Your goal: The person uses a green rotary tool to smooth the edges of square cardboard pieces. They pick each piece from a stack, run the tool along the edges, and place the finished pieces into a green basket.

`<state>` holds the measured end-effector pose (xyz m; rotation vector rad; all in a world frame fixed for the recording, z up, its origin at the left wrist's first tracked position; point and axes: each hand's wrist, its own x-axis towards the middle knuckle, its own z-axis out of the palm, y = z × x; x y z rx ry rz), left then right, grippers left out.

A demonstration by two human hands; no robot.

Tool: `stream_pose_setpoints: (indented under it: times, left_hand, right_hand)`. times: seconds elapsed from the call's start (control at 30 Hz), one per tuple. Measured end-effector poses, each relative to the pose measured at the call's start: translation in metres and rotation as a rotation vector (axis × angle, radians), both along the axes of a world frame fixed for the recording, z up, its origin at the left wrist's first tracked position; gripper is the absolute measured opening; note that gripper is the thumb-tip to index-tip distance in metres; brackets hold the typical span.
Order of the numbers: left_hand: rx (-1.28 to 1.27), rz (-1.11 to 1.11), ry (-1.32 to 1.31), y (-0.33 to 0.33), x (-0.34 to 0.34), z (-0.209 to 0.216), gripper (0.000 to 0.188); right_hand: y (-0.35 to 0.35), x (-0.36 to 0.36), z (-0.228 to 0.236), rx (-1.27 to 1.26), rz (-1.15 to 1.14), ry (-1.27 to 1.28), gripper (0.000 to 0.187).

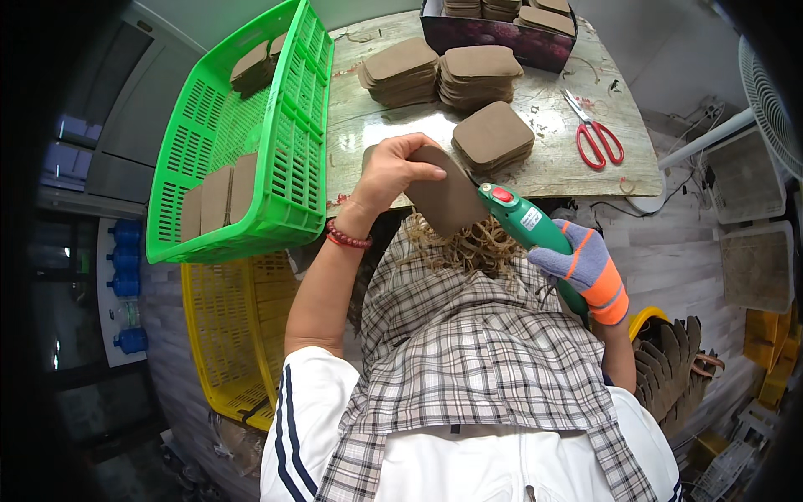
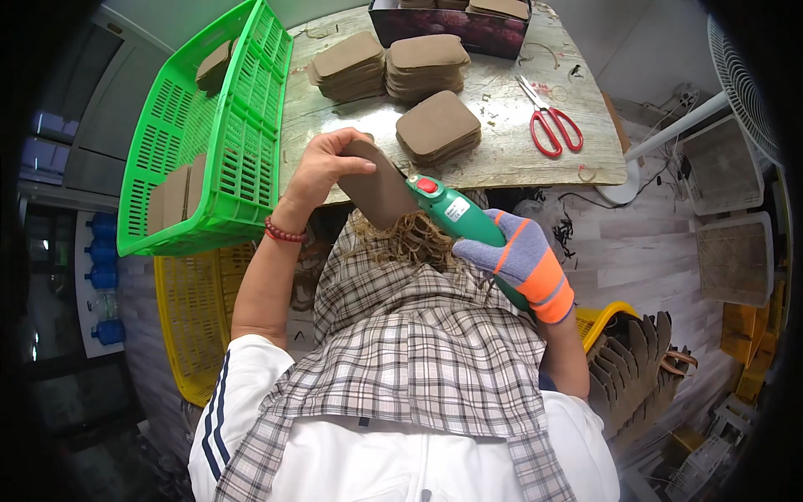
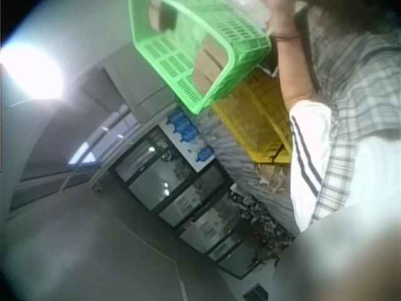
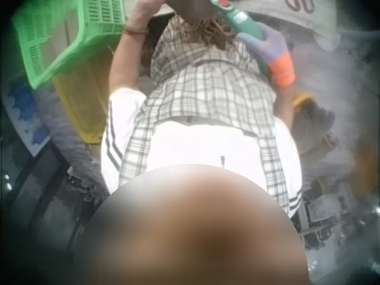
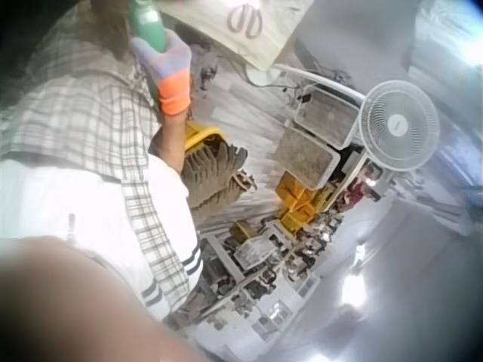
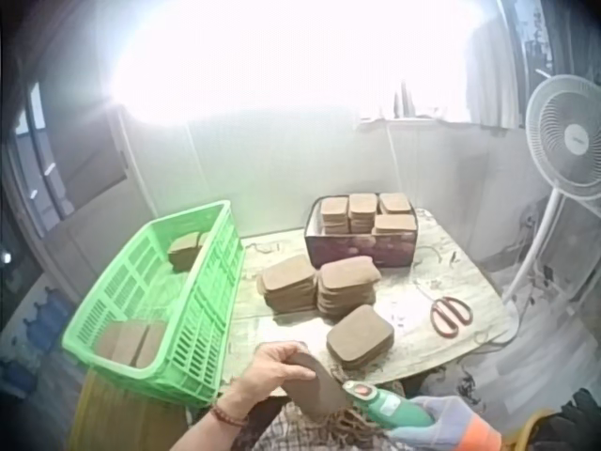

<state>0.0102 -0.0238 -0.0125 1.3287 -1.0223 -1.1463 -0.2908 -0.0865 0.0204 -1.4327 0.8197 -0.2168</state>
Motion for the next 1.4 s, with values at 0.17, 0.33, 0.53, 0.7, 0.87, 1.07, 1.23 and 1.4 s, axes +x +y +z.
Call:
stream_pose_setpoints:
  times: [0.17, 0.33, 0.53, 0.7, 0.87, 1.07, 1.23, 1.4]
  left_hand:
    - [0.009, -0.167, -0.143, -0.004, -0.014, 0.001, 0.034]
    - [0.137, -0.286, -0.146, -0.003, -0.027, 0.003, 0.063]
    - [0.014, 0.217, 0.192, 0.015, 0.009, -0.025, 0.049]
    - [-0.032, 0.614, 0.107, 0.008, 0.080, -0.097, 0.044]
    - [-0.084, 0.685, -1.227, -0.025, 0.019, -0.066, 0.054]
    - [-0.017, 0.309, -1.245, -0.079, -0.043, -0.067, 0.059]
    - [-0.155, 0.412, -1.179, -0.081, -0.051, -0.072, 0.058]
    - [-0.146, 0.478, -0.887, -0.079, -0.062, -0.048, 0.038]
  right_hand:
    - [-0.001, 0.004, -0.002, -0.027, 0.010, 0.003, 0.032]
    - [0.000, 0.008, -0.005, -0.081, 0.055, -0.004, 0.035]
    - [-0.001, 0.001, -0.013, 0.038, -0.013, -0.045, 0.038]
    - [-0.009, -0.006, -0.019, -0.053, -0.094, -0.053, 0.045]
    - [-0.011, -0.018, -0.026, -0.126, -0.202, 0.004, 0.044]
    - [-0.008, -0.021, -0.039, -0.237, -0.284, -0.015, 0.045]
    - [-0.010, -0.028, -0.038, -0.281, -0.340, 0.031, 0.045]
    - [-0.014, -0.030, -0.048, -0.295, -0.378, 0.043, 0.044]
